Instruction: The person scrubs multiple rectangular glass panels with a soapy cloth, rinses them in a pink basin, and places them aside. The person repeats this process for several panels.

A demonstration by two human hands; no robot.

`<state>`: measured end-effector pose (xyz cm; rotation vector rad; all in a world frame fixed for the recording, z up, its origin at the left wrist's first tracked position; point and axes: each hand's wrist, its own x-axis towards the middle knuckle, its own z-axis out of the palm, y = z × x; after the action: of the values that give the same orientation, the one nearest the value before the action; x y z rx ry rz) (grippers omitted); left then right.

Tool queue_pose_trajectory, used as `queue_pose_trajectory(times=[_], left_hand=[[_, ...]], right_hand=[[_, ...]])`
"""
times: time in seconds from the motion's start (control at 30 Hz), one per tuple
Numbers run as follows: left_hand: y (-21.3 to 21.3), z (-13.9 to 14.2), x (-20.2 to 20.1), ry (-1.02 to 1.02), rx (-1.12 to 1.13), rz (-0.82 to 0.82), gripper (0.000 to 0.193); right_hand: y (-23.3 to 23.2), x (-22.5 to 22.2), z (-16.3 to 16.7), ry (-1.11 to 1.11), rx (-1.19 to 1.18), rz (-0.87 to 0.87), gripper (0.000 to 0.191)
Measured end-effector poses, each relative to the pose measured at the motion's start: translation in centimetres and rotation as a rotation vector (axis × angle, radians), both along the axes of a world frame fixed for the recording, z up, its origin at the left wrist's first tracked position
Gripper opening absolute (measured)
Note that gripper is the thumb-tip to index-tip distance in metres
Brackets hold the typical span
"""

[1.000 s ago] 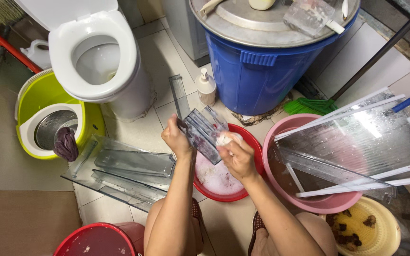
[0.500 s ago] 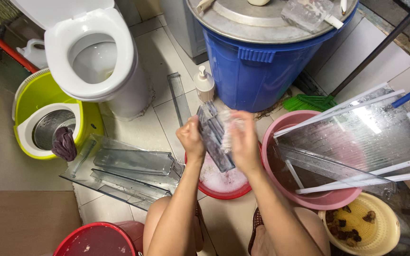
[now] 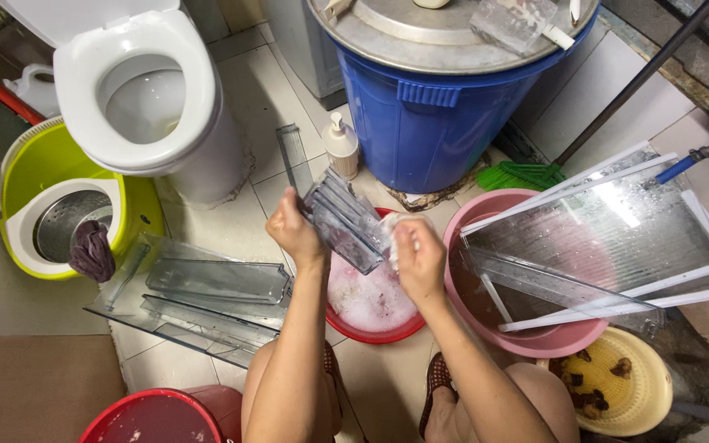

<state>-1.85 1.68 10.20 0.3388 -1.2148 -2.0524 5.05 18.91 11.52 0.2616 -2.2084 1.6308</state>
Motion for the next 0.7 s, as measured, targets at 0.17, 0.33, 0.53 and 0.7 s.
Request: queue_pose_trajectory(times=[0.17, 0.33, 0.53, 0.7], left_hand=[[-0.2, 1.3, 0.8, -0.143, 0.221, 0.015, 0.040], [-0.9, 1.1, 1.0, -0.149, 0.567, -0.120, 0.034], [-2.4, -0.3, 0.7, -0.229, 0.649, -0.137, 0.032], [-1.1, -1.5, 0.8, -0.222, 0.577, -0.076, 0.030]], right_hand=[[-1.9, 0.0, -1.9, -0.060, -0.189, -0.091, 0.026], [-1.7, -1.9, -4.1, 0.250, -0.134, -0.159, 0.033], [-1.6, -3.1, -5.3, 0.088, -0.084, -0.153, 0.039], [-3.7, -1.4, -2.9, 0.024, -0.184, -0.264, 0.037]])
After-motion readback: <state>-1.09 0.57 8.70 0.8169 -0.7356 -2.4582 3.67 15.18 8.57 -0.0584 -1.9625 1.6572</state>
